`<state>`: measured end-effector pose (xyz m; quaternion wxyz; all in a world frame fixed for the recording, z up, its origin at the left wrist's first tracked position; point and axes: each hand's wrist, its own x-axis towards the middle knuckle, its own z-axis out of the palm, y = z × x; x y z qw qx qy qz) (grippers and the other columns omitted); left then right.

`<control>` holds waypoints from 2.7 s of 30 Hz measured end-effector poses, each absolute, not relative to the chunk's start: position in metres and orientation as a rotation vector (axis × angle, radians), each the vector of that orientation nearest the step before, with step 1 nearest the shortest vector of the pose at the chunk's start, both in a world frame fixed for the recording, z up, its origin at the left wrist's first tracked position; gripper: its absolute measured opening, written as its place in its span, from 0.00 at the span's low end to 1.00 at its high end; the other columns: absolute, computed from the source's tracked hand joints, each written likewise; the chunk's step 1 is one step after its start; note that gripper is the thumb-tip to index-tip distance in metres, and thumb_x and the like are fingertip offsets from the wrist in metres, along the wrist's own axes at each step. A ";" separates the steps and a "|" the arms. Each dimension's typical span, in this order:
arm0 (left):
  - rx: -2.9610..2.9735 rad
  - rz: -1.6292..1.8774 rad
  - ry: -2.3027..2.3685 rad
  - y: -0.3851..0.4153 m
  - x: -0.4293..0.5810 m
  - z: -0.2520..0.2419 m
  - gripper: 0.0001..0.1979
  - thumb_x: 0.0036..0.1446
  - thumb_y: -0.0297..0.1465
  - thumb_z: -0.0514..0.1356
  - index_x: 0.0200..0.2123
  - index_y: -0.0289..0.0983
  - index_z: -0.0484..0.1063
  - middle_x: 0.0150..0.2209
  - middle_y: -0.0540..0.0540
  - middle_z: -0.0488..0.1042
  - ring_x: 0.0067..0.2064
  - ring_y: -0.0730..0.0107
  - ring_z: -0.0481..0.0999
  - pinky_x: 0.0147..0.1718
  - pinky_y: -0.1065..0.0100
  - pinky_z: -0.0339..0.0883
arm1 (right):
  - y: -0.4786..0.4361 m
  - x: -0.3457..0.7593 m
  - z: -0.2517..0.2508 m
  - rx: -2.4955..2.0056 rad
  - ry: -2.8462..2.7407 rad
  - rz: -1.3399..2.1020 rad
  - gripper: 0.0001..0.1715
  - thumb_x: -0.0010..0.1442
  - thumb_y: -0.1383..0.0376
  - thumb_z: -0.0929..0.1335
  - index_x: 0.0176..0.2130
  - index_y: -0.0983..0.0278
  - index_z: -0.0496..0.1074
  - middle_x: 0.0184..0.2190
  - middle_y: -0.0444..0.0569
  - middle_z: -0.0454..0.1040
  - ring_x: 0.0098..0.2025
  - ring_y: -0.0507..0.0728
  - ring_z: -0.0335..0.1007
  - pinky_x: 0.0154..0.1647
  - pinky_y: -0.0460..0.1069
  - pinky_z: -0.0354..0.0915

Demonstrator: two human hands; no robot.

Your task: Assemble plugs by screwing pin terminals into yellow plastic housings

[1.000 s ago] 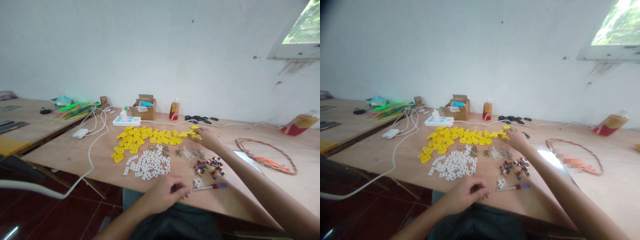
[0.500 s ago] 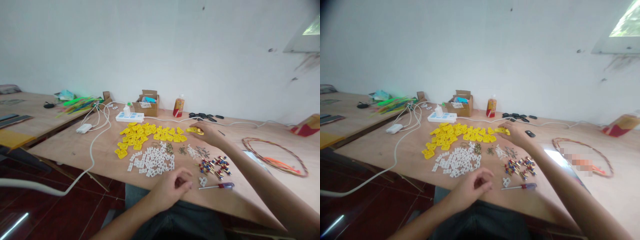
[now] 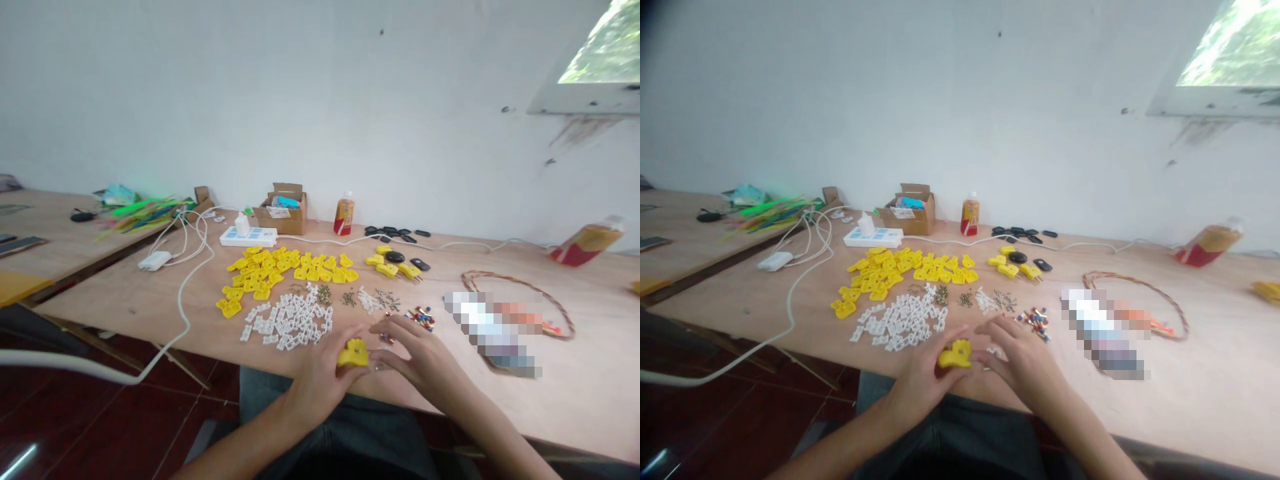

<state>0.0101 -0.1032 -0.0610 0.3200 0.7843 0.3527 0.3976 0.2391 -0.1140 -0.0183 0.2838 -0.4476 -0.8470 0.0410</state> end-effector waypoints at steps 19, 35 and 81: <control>2.305 0.902 0.346 -0.101 -0.003 -0.056 0.24 0.64 0.36 0.67 0.61 0.39 0.71 0.53 0.38 0.79 0.55 0.57 0.81 0.60 0.60 0.73 | -0.061 0.200 -0.027 -1.356 -2.507 0.221 0.14 0.66 0.69 0.73 0.52 0.61 0.79 0.47 0.55 0.84 0.46 0.63 0.84 0.48 0.55 0.77; 2.220 0.906 0.786 -0.104 0.007 -0.058 0.24 0.61 0.33 0.73 0.58 0.38 0.74 0.54 0.40 0.80 0.57 0.54 0.79 0.60 0.58 0.73 | -0.082 0.249 0.006 -1.245 -2.436 0.010 0.15 0.75 0.60 0.65 0.52 0.59 0.80 0.45 0.55 0.85 0.45 0.62 0.85 0.45 0.54 0.79; 2.258 0.697 0.774 -0.100 0.007 -0.051 0.24 0.61 0.30 0.72 0.58 0.41 0.73 0.53 0.44 0.80 0.55 0.55 0.79 0.59 0.56 0.71 | -0.151 0.246 0.025 -1.146 -2.339 0.132 0.10 0.76 0.61 0.65 0.40 0.58 0.73 0.33 0.47 0.79 0.32 0.56 0.80 0.32 0.47 0.74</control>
